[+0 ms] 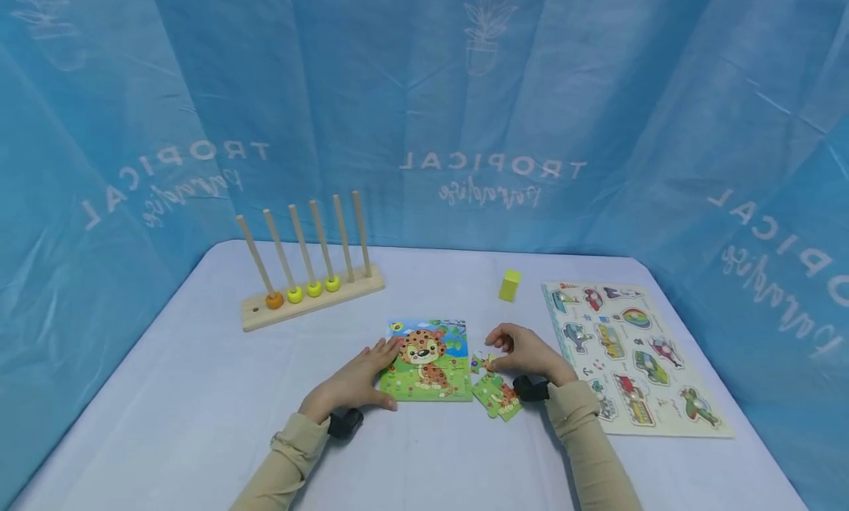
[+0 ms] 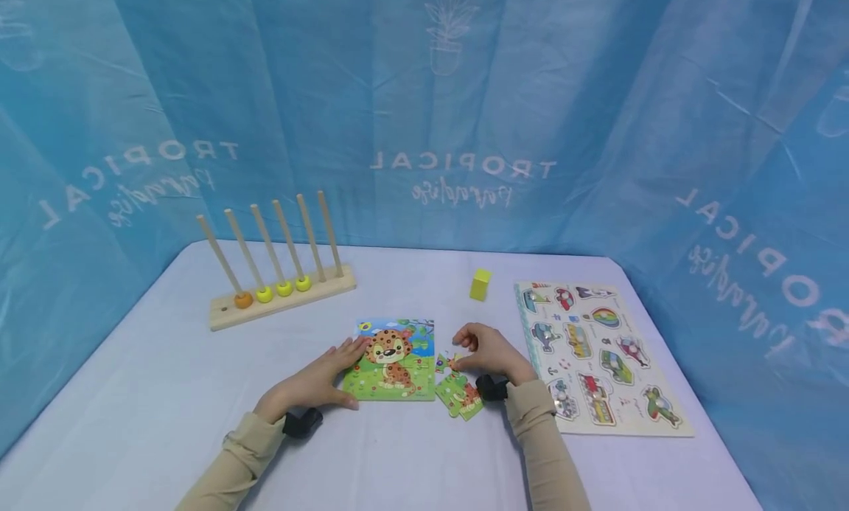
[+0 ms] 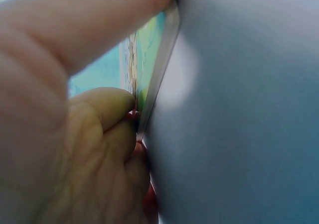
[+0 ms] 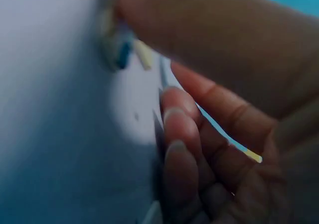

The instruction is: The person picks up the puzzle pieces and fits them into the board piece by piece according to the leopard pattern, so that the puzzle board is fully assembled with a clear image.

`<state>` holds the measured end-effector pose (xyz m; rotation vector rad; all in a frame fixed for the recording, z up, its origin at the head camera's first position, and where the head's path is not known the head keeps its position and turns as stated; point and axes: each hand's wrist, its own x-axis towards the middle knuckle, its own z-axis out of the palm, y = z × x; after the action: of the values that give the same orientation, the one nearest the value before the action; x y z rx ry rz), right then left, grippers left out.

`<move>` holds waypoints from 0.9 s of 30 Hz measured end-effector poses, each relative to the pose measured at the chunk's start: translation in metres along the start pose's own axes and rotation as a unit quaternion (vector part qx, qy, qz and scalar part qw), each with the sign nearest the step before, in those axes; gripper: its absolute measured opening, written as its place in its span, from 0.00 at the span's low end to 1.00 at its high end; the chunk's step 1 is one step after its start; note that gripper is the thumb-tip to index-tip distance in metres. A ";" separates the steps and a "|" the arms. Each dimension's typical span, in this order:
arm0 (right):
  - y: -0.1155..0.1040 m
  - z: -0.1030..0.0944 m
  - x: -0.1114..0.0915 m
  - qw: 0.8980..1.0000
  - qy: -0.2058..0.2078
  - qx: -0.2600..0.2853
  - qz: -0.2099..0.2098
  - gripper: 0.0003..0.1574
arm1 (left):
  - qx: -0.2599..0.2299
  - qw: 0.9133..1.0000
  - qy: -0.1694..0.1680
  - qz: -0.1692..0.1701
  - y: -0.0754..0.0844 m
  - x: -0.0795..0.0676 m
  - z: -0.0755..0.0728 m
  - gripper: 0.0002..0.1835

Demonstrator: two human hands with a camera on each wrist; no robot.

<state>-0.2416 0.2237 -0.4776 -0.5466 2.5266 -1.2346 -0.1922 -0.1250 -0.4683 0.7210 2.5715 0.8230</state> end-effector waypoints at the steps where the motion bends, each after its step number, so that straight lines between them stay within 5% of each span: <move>1: -0.001 0.002 0.001 1.000 0.014 -0.013 0.004 0.20 | 0.001 1.000 0.002 0.000 0.000 0.000 0.000 0.56; 6: -0.001 0.006 0.005 0.994 0.074 -0.062 0.046 0.17 | 0.001 1.000 0.002 -0.001 0.000 0.000 0.001 0.56; 13: -0.003 0.001 0.002 0.996 0.021 -0.081 0.019 0.26 | 0.005 1.000 0.001 -0.001 0.000 0.000 0.000 0.56; 18: -0.002 0.003 0.006 0.991 0.075 -0.102 0.044 0.17 | 0.001 1.000 0.003 0.004 -0.002 0.001 -0.001 0.56; 27: -0.005 0.007 0.007 0.985 0.097 -0.110 0.085 0.28 | 0.001 1.000 0.001 0.010 -0.004 0.000 0.000 0.56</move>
<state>-0.2440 0.2128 -0.4781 -0.2573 2.8256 -0.9984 -0.1935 -0.1279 -0.4706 0.7485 2.5704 0.8281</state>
